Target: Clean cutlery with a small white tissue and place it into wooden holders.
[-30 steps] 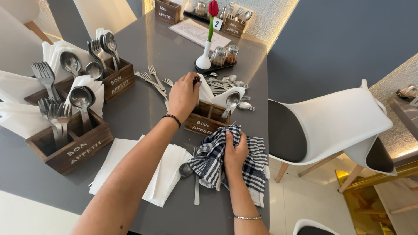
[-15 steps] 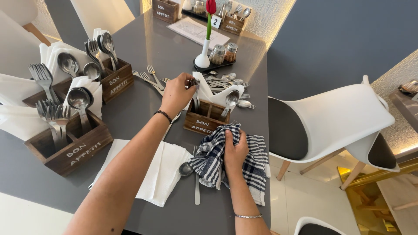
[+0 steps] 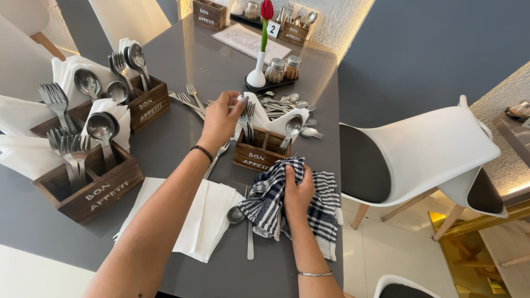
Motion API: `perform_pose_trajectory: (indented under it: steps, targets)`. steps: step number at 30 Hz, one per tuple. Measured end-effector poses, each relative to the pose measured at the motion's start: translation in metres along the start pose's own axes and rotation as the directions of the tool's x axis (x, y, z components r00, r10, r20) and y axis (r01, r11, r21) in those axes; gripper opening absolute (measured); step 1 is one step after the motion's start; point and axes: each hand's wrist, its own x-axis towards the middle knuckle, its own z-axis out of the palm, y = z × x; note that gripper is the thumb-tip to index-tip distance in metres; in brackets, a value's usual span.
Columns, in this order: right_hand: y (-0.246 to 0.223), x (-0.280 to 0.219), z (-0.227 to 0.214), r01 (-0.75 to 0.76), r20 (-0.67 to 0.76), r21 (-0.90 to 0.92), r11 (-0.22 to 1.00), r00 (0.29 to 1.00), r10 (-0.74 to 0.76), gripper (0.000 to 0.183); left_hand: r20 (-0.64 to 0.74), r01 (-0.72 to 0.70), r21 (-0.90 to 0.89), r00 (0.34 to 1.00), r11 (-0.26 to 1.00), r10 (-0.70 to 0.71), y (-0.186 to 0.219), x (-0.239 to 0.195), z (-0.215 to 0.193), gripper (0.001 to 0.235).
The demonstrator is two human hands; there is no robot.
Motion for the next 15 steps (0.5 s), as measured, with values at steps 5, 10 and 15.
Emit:
perform_pose_trajectory:
  steps: [5, 10, 15]
  targets:
    - [0.001, -0.002, 0.000, 0.018, 0.001, 0.011, 1.000, 1.000, -0.018, 0.044, -0.133, 0.040, -0.005, 0.990, 0.999, -0.040, 0.010, -0.023, -0.013, 0.027]
    - [0.005, -0.002, 0.000, 0.155, -0.117, -0.022, 0.988, 0.981, -0.156, 0.049, -0.111, -0.482, 0.078, 0.866, 0.873, 0.488, 0.042, -0.100, -0.016, 0.017]
    - [0.074, 0.016, 0.003, 0.105, -0.117, 0.027, 0.994, 0.988, -0.102, 0.053, 0.349, -0.369, -0.017, 0.869, 0.929, 0.352, 0.066, -0.144, 0.004, 0.024]
